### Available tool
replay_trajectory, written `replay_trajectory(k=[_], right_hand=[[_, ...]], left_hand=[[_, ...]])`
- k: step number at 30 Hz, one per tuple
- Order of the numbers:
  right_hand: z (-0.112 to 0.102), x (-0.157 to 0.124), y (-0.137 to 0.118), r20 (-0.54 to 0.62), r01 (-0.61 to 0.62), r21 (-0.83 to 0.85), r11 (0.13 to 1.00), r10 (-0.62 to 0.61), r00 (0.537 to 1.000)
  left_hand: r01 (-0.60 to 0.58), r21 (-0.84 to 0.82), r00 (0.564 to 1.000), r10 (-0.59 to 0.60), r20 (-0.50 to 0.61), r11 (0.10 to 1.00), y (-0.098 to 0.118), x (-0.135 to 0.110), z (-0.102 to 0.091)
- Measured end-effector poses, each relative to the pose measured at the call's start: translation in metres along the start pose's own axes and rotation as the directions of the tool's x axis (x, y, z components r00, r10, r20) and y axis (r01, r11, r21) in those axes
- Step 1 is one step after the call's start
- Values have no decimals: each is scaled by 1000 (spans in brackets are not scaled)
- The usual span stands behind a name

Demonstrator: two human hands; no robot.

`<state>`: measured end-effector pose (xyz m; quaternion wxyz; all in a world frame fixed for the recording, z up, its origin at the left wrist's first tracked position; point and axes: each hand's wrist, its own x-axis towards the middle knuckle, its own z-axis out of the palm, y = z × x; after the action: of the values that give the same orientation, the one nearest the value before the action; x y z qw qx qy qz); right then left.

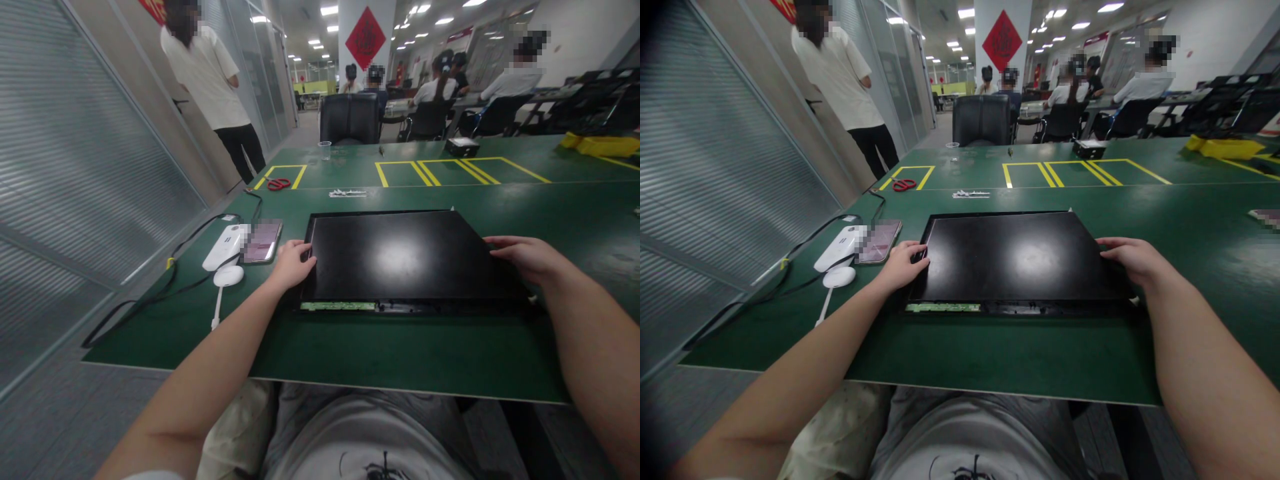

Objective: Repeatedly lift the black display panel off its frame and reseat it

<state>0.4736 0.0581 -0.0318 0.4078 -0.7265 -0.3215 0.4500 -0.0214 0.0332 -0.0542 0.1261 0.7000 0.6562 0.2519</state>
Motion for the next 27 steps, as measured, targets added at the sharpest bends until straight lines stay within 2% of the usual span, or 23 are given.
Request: replay_trajectory(k=[5, 11, 18, 24, 27], right_hand=[[0, -1, -1, 1, -13, 7, 1000, 13, 1000], [-4, 14, 5, 10, 7, -34, 999, -6, 1000], [-5, 24, 9, -49, 92, -129, 987, -99, 994], [4, 9, 2, -103, 123, -174, 977, -142, 984], [10, -6, -2, -65, 155, -164, 974, -167, 984]], left_hand=[[1, 21, 1000, -2, 16, 1000, -2, 0, 1], [3, 47, 1000, -4, 14, 999, -1, 0, 0], [16, 133, 999, -21, 40, 991, 3, -1, 0], [21, 137, 998, -28, 52, 990, 7, -2, -2], [24, 138, 998, -32, 56, 990, 8, -3, -3]])
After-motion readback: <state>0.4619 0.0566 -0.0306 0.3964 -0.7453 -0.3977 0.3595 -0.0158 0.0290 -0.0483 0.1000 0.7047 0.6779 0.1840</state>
